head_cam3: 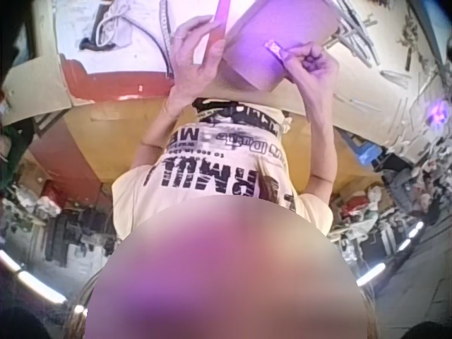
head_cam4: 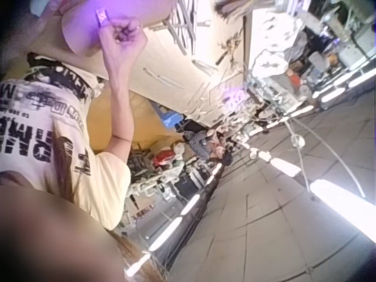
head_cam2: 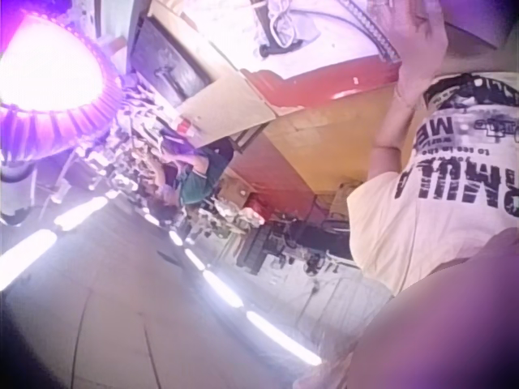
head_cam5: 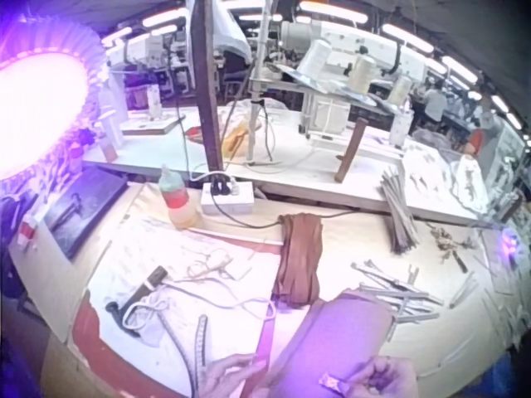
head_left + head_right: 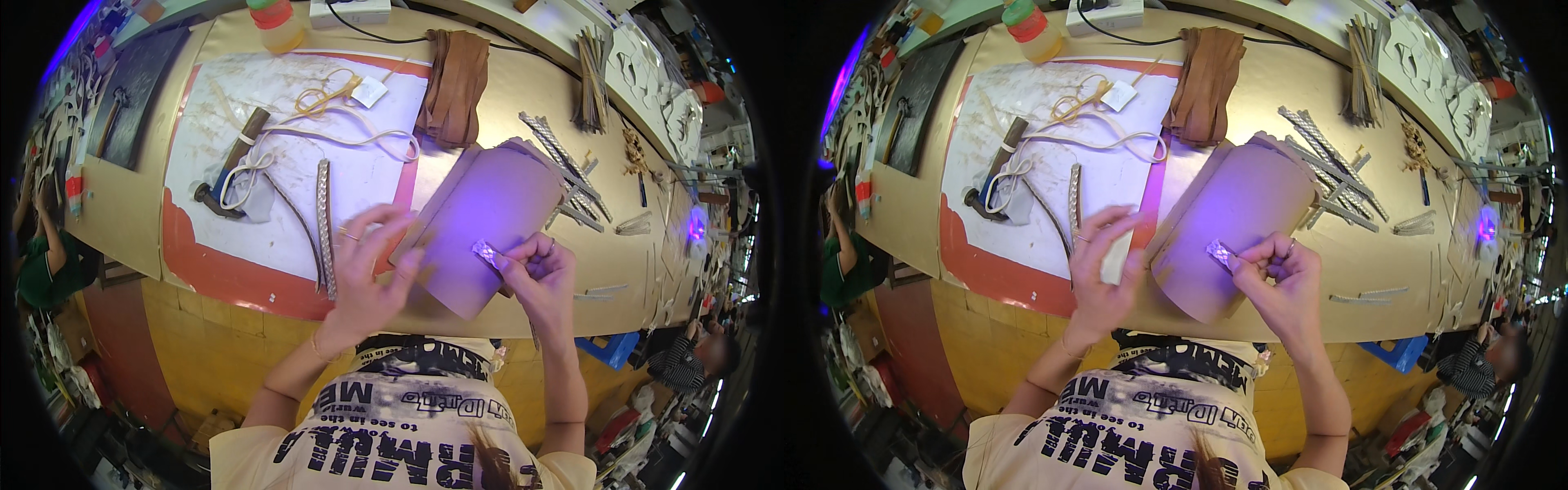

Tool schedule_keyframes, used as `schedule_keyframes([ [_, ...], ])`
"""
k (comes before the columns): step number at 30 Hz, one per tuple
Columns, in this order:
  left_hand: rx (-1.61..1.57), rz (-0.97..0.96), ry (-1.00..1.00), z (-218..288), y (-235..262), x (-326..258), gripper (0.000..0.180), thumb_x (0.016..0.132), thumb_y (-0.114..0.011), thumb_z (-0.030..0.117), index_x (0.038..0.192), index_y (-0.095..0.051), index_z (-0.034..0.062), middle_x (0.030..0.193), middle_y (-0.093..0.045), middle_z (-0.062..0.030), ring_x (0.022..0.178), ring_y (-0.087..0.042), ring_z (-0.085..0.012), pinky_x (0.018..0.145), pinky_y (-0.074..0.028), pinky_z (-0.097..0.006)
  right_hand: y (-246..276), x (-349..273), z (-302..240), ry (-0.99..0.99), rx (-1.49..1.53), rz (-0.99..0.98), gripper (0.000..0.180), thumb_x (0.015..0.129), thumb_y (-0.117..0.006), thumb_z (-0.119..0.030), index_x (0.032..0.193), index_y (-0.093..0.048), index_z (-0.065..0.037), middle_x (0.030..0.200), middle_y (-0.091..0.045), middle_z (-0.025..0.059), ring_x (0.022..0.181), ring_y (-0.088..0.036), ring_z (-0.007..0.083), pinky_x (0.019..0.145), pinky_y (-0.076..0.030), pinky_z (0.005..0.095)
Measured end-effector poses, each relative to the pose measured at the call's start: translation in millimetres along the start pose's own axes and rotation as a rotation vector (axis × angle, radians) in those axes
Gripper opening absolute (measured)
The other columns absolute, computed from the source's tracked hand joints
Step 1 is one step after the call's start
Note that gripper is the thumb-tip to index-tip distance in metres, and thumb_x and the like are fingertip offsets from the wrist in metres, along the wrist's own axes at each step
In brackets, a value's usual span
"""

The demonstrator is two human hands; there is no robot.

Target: The person applies glue to short braided cord segments and attaches them to a cylindrical cardboard form. They repeatedly pick up segments, apply adhesive, and press them onto the form, occasionally inspecting the assembly under a UV lamp.

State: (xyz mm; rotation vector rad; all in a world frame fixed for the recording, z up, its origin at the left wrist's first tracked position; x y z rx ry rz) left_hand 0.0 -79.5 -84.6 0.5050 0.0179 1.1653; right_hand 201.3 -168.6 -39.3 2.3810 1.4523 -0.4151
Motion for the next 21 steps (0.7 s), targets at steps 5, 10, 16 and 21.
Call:
schedule_keyframes([
  [5,0.653,0.158,0.194,-46,35,12,0.038,0.086,-0.065,0.023,0.117,-0.063,0.0012,0.119,-0.055,-0.0153,0.103,-0.053,-0.0286,0.094,-0.035,-0.042,-1,-2,-3,0.008,-0.034,0.006,0.011,0.08,-0.069,0.002,0.076,-0.059,0.0,0.068,-0.056,-0.0018,0.061,-0.049,0.0025,0.056,-0.038,0.0169],
  [10,0.865,0.19,0.138,-65,39,23,0.036,0.083,-0.069,0.027,0.111,-0.067,0.005,0.12,-0.055,-0.0147,0.111,-0.048,-0.0302,0.096,-0.031,-0.046,-2,-1,-9,-0.039,-0.042,-0.009,0.012,0.081,-0.066,0.004,0.077,-0.056,-0.001,0.066,-0.054,-0.0016,0.058,-0.048,0.003,0.053,-0.038,0.0174],
  [16,0.508,0.166,0.227,-48,43,35,0.017,0.076,-0.075,0.014,0.088,-0.065,0.0056,0.106,-0.063,-0.008,0.096,-0.056,-0.0192,0.086,-0.037,-0.036,-3,-1,-10,-0.002,-0.037,-0.004,0.013,0.08,-0.066,0.005,0.076,-0.056,-0.001,0.066,-0.055,-0.0008,0.057,-0.049,0.0036,0.052,-0.038,0.0178],
  [21,-0.124,0.05,0.429,-30,39,36,0.015,0.078,-0.073,0.002,0.086,-0.061,0.003,0.092,-0.065,-0.0035,0.079,-0.056,-0.0077,0.069,-0.041,-0.023,-2,-1,-7,0.005,-0.01,-0.013,0.012,0.08,-0.067,0.004,0.076,-0.057,-0.001,0.069,-0.056,-0.0005,0.061,-0.049,0.0037,0.056,-0.039,0.0182],
])
Point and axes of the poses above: each hand's wrist, its own x-axis towards the middle knuckle, its own y-axis out of the back of the hand, z = x × y, the point moved 3 cm from there along x, towards the middle knuckle
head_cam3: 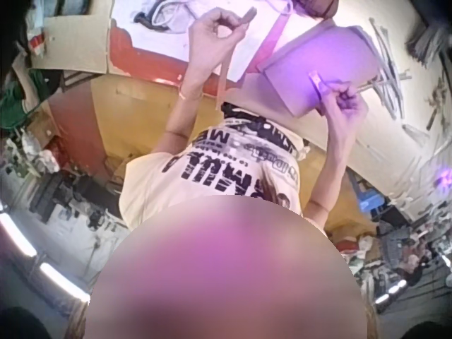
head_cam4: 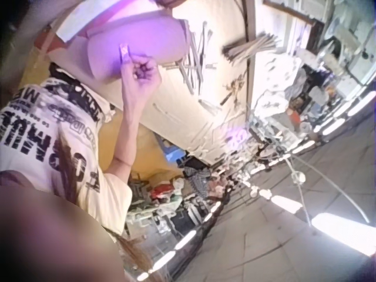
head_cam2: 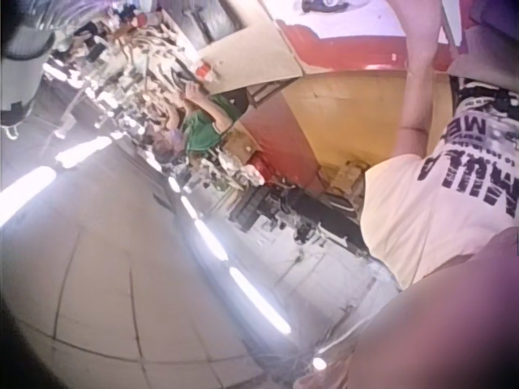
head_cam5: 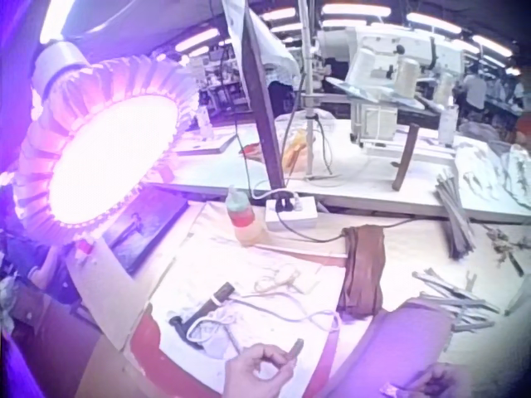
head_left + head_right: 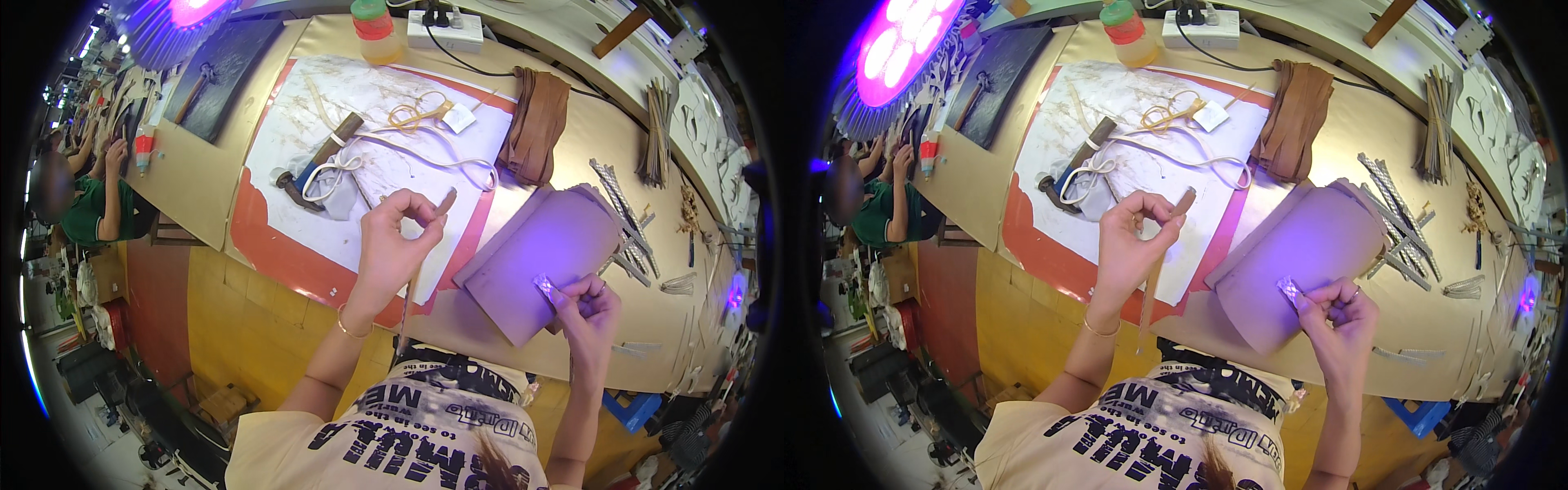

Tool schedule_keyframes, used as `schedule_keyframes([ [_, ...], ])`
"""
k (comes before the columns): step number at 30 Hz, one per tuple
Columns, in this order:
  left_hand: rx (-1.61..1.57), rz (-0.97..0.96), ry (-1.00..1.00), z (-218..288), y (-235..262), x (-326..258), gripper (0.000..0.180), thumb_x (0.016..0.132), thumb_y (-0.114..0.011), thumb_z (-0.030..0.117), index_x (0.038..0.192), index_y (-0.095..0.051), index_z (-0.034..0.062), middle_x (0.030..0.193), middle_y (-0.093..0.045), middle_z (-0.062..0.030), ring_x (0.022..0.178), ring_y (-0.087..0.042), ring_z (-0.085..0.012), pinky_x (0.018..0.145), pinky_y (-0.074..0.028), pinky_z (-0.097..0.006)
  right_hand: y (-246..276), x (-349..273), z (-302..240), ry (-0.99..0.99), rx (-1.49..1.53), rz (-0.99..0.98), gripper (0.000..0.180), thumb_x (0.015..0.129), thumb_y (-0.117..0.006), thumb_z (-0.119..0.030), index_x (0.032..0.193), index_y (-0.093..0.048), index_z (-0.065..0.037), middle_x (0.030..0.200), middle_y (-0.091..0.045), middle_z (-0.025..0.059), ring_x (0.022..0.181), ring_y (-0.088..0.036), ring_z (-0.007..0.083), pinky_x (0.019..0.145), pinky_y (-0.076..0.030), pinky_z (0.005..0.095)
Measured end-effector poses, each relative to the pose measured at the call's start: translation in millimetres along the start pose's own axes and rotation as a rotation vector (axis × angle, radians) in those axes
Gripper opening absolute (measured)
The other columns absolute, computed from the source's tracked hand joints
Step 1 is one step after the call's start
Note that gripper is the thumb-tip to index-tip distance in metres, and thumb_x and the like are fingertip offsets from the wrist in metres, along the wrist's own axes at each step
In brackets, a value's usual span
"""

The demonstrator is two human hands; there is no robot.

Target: The person applies glue to short braided cord segments and attaches them to a cylindrical cardboard form. They repeatedly pick up segments, apply adhesive, and press them onto the form, occasionally inspecting the assembly under a UV lamp.

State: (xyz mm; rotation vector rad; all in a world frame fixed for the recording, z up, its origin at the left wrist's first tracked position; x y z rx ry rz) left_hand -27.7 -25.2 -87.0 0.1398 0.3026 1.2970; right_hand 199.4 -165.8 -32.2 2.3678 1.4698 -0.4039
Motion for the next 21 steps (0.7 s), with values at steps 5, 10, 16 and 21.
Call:
schedule_keyframes([
  [5,-0.488,-0.173,0.063,11,-11,4,0.029,0.082,-0.07,0.005,0.107,-0.058,-0.0026,0.094,-0.063,-0.0027,0.084,-0.058,-0.0092,0.073,-0.046,-0.024,1,1,3,0.002,0.006,-0.001,0.011,0.08,-0.068,0.003,0.077,-0.058,0.0,0.07,-0.056,-0.0006,0.061,-0.049,0.0035,0.057,-0.039,0.0179],
  [10,-0.82,-0.439,0.205,28,-15,0,0.051,0.096,-0.055,0.02,0.137,-0.04,-0.0057,0.092,-0.052,-0.001,0.081,-0.05,-0.0102,0.073,-0.045,-0.027,1,1,5,-0.006,0.017,0.002,0.011,0.079,-0.068,0.003,0.076,-0.058,0.001,0.07,-0.056,-0.0007,0.061,-0.049,0.0034,0.056,-0.038,0.0177],
  [16,-1.196,-0.595,0.314,56,-14,-22,0.055,0.102,-0.039,0.03,0.145,-0.028,-0.002,0.082,-0.037,0.0019,0.066,-0.034,-0.0092,0.058,-0.035,-0.023,0,1,5,-0.004,0.027,0.005,0.011,0.079,-0.068,0.003,0.075,-0.058,0.001,0.069,-0.056,-0.001,0.061,-0.048,0.0032,0.056,-0.038,0.0178],
  [21,-1.172,-0.623,0.259,68,-13,-28,0.051,0.103,-0.038,0.027,0.146,-0.028,-0.0001,0.085,-0.04,0.0009,0.064,-0.036,-0.0089,0.058,-0.037,-0.024,0,1,5,-0.004,0.01,-0.004,0.011,0.079,-0.068,0.003,0.076,-0.058,0.001,0.069,-0.056,-0.0011,0.061,-0.048,0.0031,0.057,-0.038,0.0179],
])
Point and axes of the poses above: each hand's wrist, its own x-axis towards the middle knuckle, its own y-axis out of the back of the hand, z = x × y, the point moved 3 cm from there along x, towards the middle knuckle
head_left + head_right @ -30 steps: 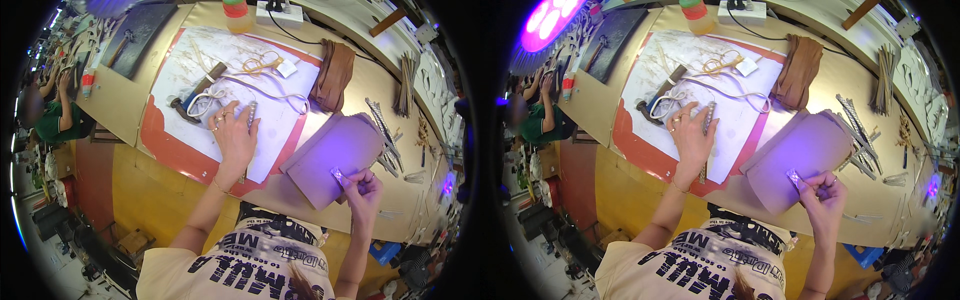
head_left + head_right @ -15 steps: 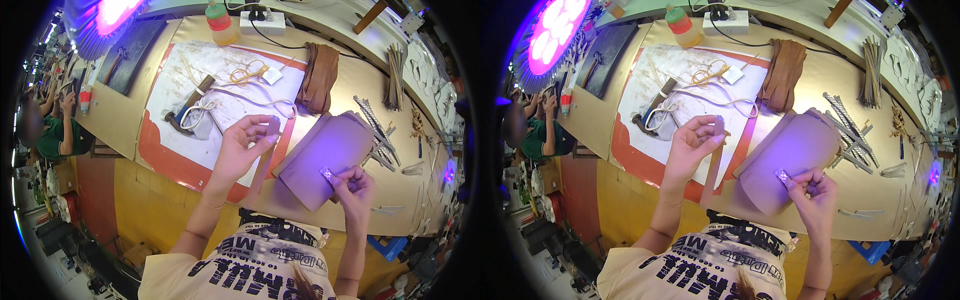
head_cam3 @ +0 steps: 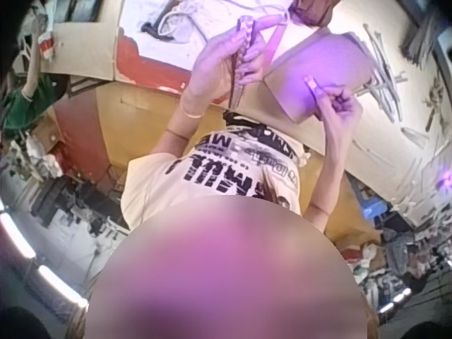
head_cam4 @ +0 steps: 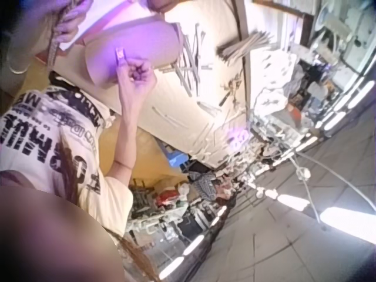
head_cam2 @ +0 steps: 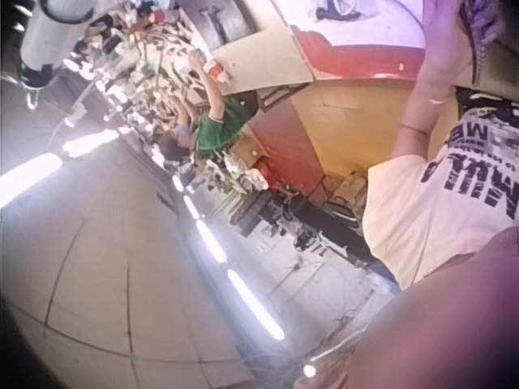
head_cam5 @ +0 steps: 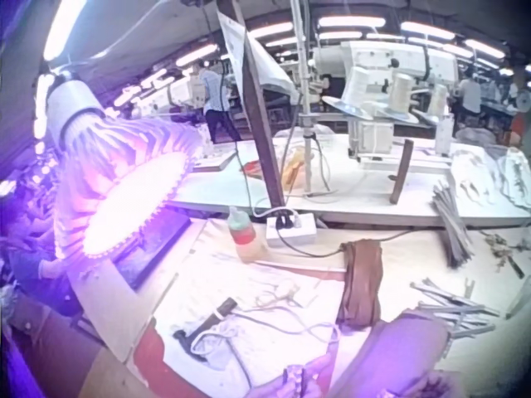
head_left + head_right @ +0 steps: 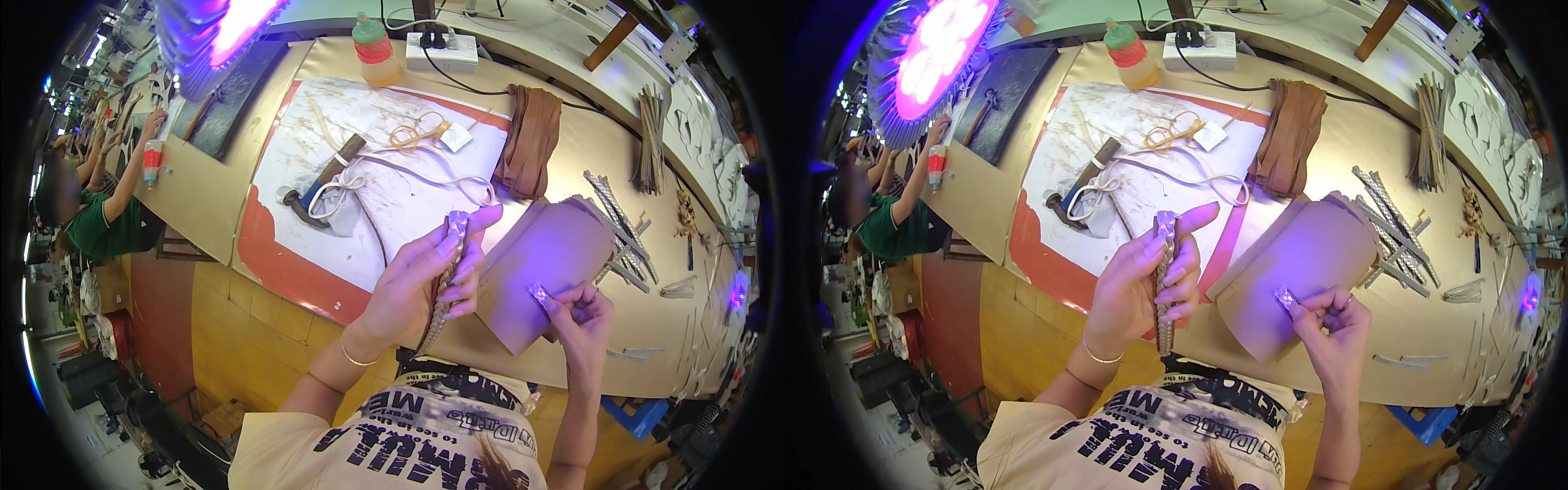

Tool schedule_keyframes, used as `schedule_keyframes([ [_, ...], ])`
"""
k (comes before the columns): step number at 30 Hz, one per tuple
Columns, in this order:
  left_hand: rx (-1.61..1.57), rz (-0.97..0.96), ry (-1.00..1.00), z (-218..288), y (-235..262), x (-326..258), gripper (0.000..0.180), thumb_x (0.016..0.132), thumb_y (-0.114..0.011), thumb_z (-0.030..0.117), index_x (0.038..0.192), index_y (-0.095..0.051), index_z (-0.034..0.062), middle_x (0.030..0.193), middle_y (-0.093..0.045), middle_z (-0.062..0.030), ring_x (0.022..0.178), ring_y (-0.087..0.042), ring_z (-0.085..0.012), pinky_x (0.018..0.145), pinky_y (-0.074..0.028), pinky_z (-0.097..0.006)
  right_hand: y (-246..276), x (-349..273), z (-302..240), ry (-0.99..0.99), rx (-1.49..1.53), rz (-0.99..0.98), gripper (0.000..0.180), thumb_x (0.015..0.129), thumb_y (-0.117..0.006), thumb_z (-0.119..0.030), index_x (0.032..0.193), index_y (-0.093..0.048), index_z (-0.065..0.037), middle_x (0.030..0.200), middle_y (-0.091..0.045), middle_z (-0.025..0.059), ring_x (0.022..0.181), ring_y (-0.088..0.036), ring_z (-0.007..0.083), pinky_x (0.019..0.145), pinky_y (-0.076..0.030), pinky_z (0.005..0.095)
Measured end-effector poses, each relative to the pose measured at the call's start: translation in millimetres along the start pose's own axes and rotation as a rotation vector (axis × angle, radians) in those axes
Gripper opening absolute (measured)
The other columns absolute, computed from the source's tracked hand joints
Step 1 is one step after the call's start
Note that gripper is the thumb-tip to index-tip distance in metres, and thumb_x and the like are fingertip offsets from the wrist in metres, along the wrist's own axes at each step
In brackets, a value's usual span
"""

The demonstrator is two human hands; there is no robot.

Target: The person applies glue to short braided cord segments and attaches them to a cylindrical cardboard form. They repeatedly pick up segments, apply adhesive, and press them onto the form, occasionally inspecting the assembly under a UV lamp.

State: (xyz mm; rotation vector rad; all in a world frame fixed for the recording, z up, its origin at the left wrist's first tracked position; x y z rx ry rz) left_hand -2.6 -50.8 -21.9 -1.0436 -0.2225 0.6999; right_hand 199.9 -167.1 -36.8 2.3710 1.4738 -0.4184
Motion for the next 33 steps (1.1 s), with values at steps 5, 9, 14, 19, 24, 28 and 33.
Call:
schedule_keyframes([
  [5,0.086,0.032,-0.066,-2,-7,-1,0.047,0.104,-0.035,0.024,0.144,-0.031,-0.0008,0.086,-0.043,-0.0018,0.064,-0.038,-0.0088,0.059,-0.039,-0.024,0,0,-1,-0.012,0.001,0.01,0.011,0.079,-0.068,0.003,0.075,-0.058,0.0,0.069,-0.056,-0.0014,0.061,-0.048,0.0029,0.057,-0.038,0.0177],
  [9,0.158,0.044,-0.105,3,-8,1,0.046,0.104,-0.031,0.025,0.141,-0.034,-0.0024,0.084,-0.05,-0.0051,0.064,-0.045,-0.0095,0.06,-0.042,-0.024,0,0,-2,-0.009,0.008,0.005,0.011,0.079,-0.067,0.004,0.075,-0.058,0.0,0.07,-0.056,-0.0015,0.062,-0.048,0.0026,0.057,-0.039,0.0176],
  [14,0.348,0.095,-0.133,10,-10,1,0.044,0.105,-0.027,0.026,0.132,-0.043,-0.0042,0.074,-0.055,-0.0077,0.061,-0.051,-0.011,0.06,-0.045,-0.024,-1,-1,-2,-0.005,0.01,0.012,0.012,0.079,-0.067,0.004,0.075,-0.057,-0.001,0.071,-0.057,-0.0015,0.062,-0.048,0.0025,0.058,-0.039,0.0175],
  [19,0.494,0.208,-0.176,9,-12,1,0.045,0.103,-0.026,0.028,0.113,-0.053,-0.0074,0.064,-0.055,-0.0097,0.046,-0.051,-0.0132,0.045,-0.045,-0.025,-1,-1,-1,0.015,0.013,0.0,0.012,0.079,-0.067,0.005,0.075,-0.057,-0.001,0.07,-0.056,-0.0018,0.061,-0.047,0.0022,0.057,-0.038,0.0175],
  [24,0.547,0.222,-0.178,10,-10,-1,0.043,0.103,-0.026,0.026,0.108,-0.053,-0.006,0.064,-0.055,-0.0088,0.048,-0.053,-0.0133,0.046,-0.046,-0.024,-1,-1,-1,0.013,0.012,0.001,0.012,0.079,-0.067,0.005,0.075,-0.057,-0.001,0.07,-0.056,-0.002,0.061,-0.046,0.0022,0.056,-0.037,0.0175],
  [28,0.534,0.215,-0.17,9,-9,-3,0.039,0.105,-0.028,0.025,0.107,-0.054,-0.0036,0.067,-0.055,-0.006,0.053,-0.055,-0.0106,0.051,-0.046,-0.021,-1,-1,-2,0.009,-0.008,0.012,0.012,0.079,-0.067,0.005,0.075,-0.057,-0.001,0.069,-0.056,-0.0019,0.061,-0.047,0.0023,0.056,-0.038,0.0173],
  [33,0.514,0.216,-0.161,7,-7,-4,0.037,0.105,-0.029,0.025,0.103,-0.053,-0.003,0.068,-0.055,-0.0066,0.055,-0.056,-0.0108,0.053,-0.048,-0.022,-1,-1,-3,0.017,-0.009,0.006,0.012,0.08,-0.067,0.005,0.075,-0.058,-0.001,0.069,-0.056,-0.0016,0.06,-0.048,0.0024,0.056,-0.038,0.0175],
])
Point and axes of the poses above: each hand's wrist, its own x-axis towards the middle knuckle, its own y-axis out of the back of the hand, z = x × y, the point moved 3 cm from there along x, towards the middle knuckle
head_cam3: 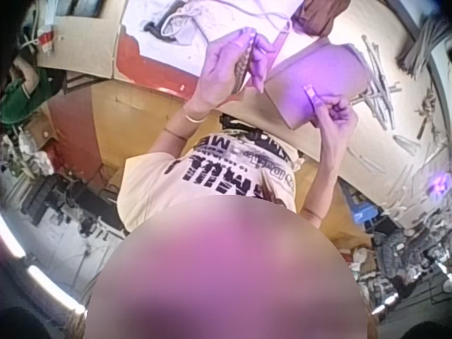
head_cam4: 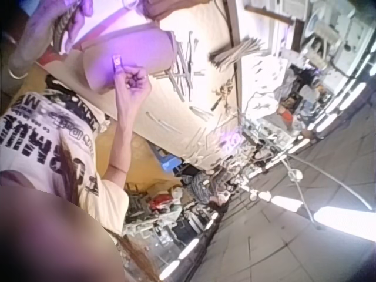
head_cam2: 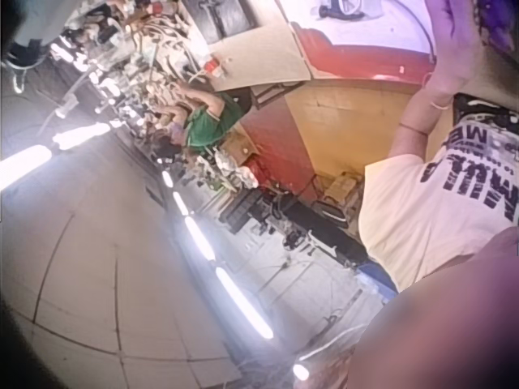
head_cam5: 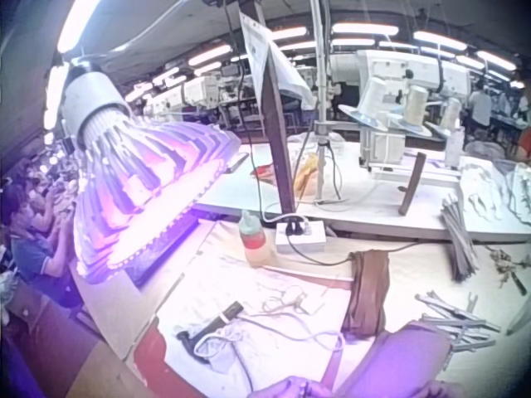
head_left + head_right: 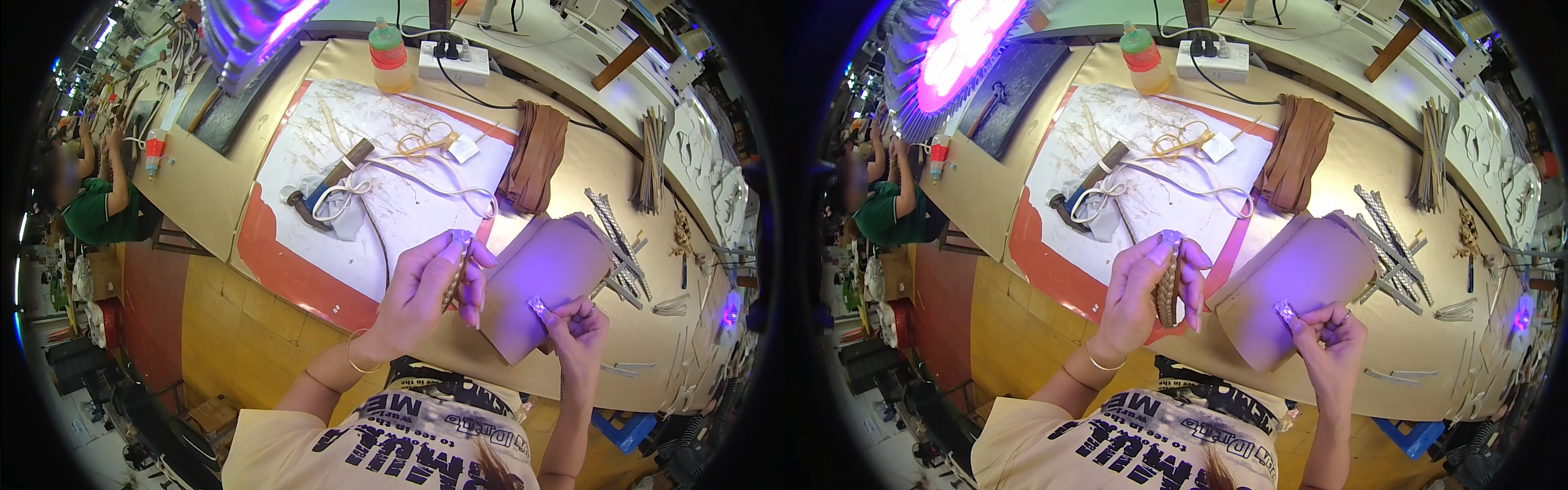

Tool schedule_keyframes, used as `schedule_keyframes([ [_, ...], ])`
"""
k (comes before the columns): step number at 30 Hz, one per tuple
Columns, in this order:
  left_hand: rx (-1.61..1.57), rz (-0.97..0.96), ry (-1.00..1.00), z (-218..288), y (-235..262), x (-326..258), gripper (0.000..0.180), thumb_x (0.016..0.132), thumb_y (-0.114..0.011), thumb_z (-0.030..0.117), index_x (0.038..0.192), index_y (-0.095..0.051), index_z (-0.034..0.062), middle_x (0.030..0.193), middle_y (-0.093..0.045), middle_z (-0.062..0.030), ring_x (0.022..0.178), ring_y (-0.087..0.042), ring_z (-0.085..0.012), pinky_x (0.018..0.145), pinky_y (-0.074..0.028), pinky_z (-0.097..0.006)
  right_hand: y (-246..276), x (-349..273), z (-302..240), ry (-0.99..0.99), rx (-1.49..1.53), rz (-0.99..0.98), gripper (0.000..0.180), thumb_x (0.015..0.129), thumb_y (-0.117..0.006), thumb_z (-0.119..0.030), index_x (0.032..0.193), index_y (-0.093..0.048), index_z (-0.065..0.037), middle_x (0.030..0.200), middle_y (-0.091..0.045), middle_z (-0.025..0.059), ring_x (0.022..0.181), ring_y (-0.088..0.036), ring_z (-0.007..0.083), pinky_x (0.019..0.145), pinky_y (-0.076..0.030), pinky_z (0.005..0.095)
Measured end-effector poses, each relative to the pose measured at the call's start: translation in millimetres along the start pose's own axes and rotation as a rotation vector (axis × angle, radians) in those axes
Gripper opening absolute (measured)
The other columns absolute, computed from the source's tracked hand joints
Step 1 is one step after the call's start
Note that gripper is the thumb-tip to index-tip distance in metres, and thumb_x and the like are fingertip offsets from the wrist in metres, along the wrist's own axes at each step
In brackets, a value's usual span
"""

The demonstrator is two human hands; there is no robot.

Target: The person applies glue to short braided cord segments and attaches them to a cylindrical cardboard form. They repeatedly pick up segments, apply adhesive, and press them onto the form, occasionally inspecting the assembly under a UV lamp.

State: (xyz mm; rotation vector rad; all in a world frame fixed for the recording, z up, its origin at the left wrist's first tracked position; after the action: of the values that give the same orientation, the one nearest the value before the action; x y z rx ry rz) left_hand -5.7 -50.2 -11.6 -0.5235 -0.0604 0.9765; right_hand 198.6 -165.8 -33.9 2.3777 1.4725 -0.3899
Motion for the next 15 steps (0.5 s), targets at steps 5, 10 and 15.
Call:
schedule_keyframes([
  [5,-0.035,-0.009,-0.013,-3.4,0.5,0.6,0.035,0.104,-0.029,0.023,0.102,-0.053,-0.0029,0.07,-0.056,-0.0073,0.058,-0.056,-0.0111,0.053,-0.048,-0.023,0.6,0.0,0.7,-0.002,-0.005,-0.005,0.012,0.08,-0.067,0.004,0.075,-0.058,-0.001,0.069,-0.056,-0.0017,0.06,-0.048,0.0024,0.055,-0.038,0.0177],
  [10,-0.029,-0.004,-0.016,-4.2,0.8,-0.2,0.034,0.104,-0.03,0.022,0.101,-0.053,-0.0033,0.071,-0.056,-0.0076,0.058,-0.056,-0.0114,0.054,-0.049,-0.023,1.1,0.0,1.4,0.0,-0.005,-0.004,0.012,0.08,-0.067,0.004,0.075,-0.058,-0.001,0.068,-0.056,-0.002,0.06,-0.047,0.0025,0.055,-0.038,0.0176],
  [15,-0.022,0.0,-0.005,-0.7,0.1,-0.4,0.034,0.104,-0.03,0.022,0.101,-0.053,-0.0034,0.071,-0.056,-0.0077,0.058,-0.056,-0.0119,0.055,-0.049,-0.024,0.3,0.1,1.6,0.0,0.022,-0.007,0.011,0.079,-0.067,0.004,0.076,-0.058,-0.001,0.069,-0.056,-0.0017,0.061,-0.047,0.0027,0.056,-0.038,0.0177],
])
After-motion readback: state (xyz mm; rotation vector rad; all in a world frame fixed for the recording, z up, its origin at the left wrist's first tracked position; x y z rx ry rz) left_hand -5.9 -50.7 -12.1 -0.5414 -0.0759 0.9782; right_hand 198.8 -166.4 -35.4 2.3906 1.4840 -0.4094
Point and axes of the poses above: each hand's wrist, its own x-axis towards the middle knuckle, its own y-axis out of the back of the hand, z = x × y, the point moved 3 cm from there along x, towards the middle knuckle
